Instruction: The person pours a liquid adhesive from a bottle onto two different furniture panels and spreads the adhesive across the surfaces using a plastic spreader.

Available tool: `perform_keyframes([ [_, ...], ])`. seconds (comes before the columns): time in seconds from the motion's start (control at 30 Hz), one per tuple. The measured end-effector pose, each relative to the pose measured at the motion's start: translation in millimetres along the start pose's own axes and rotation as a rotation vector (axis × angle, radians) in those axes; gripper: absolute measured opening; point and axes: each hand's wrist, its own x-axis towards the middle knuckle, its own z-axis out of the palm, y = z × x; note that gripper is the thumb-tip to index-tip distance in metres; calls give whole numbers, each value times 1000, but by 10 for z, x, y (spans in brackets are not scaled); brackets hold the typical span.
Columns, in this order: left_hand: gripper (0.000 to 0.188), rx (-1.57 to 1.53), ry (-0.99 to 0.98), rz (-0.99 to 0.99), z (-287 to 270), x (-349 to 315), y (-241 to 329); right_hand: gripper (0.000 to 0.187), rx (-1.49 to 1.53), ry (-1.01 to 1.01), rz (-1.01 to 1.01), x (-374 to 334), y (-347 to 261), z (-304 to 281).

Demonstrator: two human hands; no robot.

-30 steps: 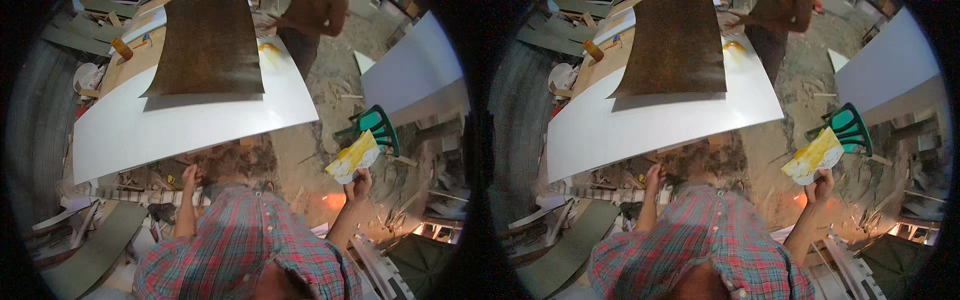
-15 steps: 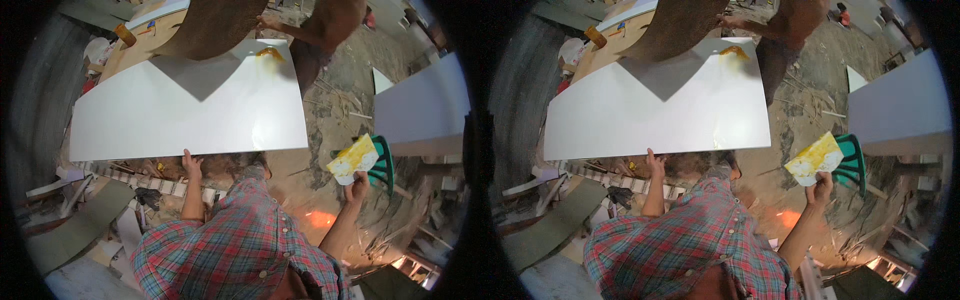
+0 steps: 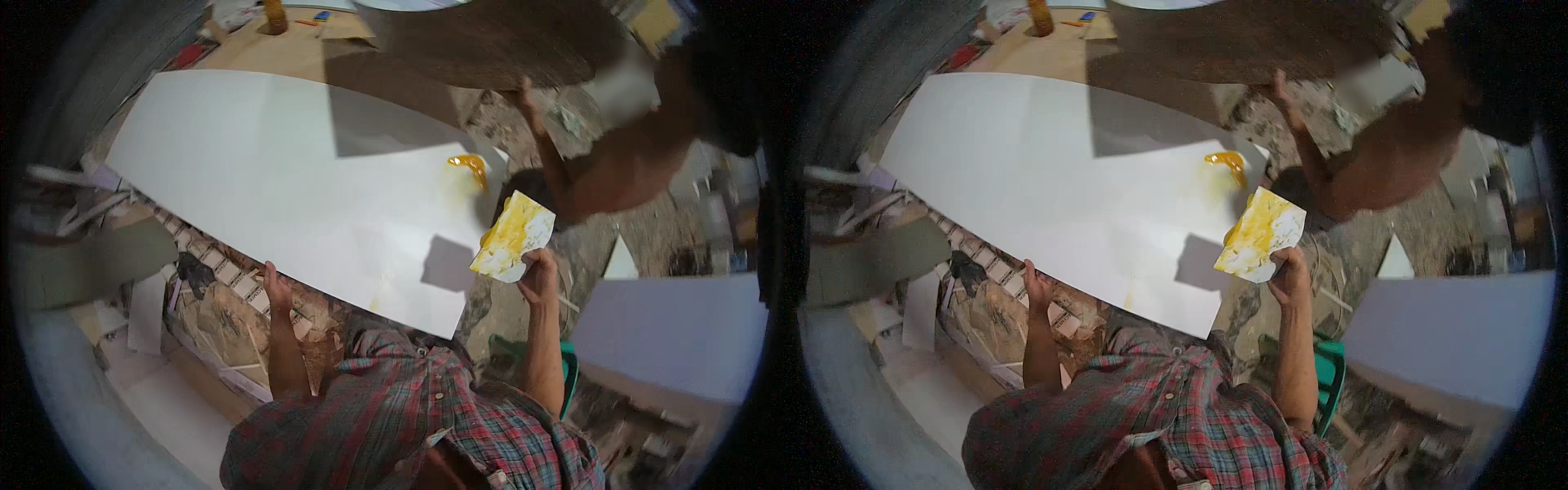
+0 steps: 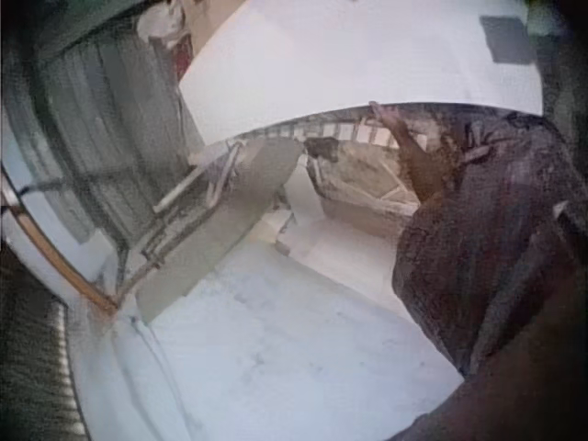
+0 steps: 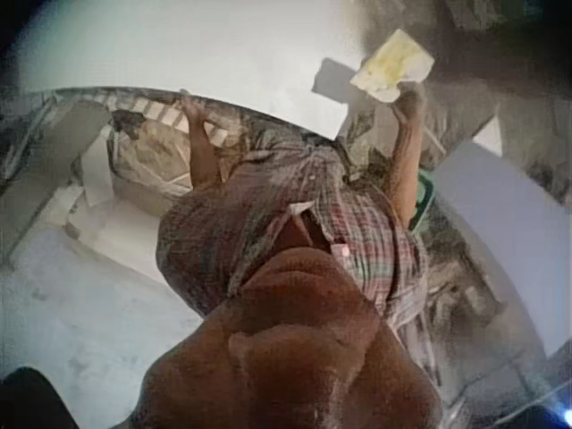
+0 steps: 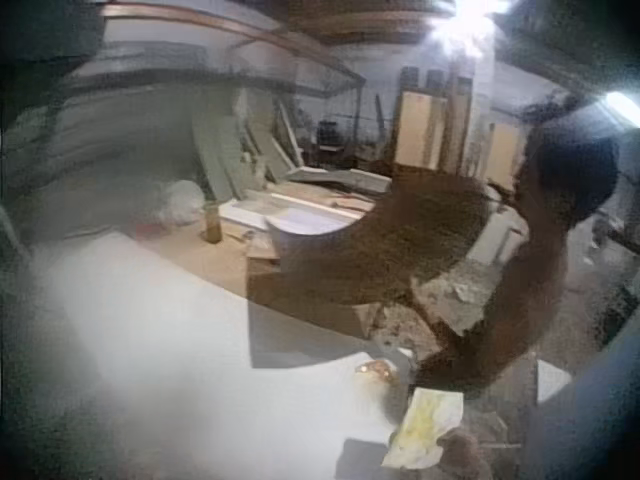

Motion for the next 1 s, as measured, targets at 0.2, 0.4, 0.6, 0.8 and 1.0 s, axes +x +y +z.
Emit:
perform_keyframes([
  [0.2,64,221,261,26,386,-475,113,37,-45,-99,153,679,-261,-92],
  [0.4,56,267,434,81,597,-1785,-778,33,-81,-275,144,1322,-729,-454],
  [0.6,46,4,632,-85,783,-3328,-2490,47,-142,-391,179,1651,-1041,-811],
  [0.8,54,219,593,-179,852,-3530,-2869,56,62,-272,171,1713,-849,-760],
  [1.0,45,339,647,-273,945,-3226,-2236,47,92,-317,117,1787,-639,-829],
])
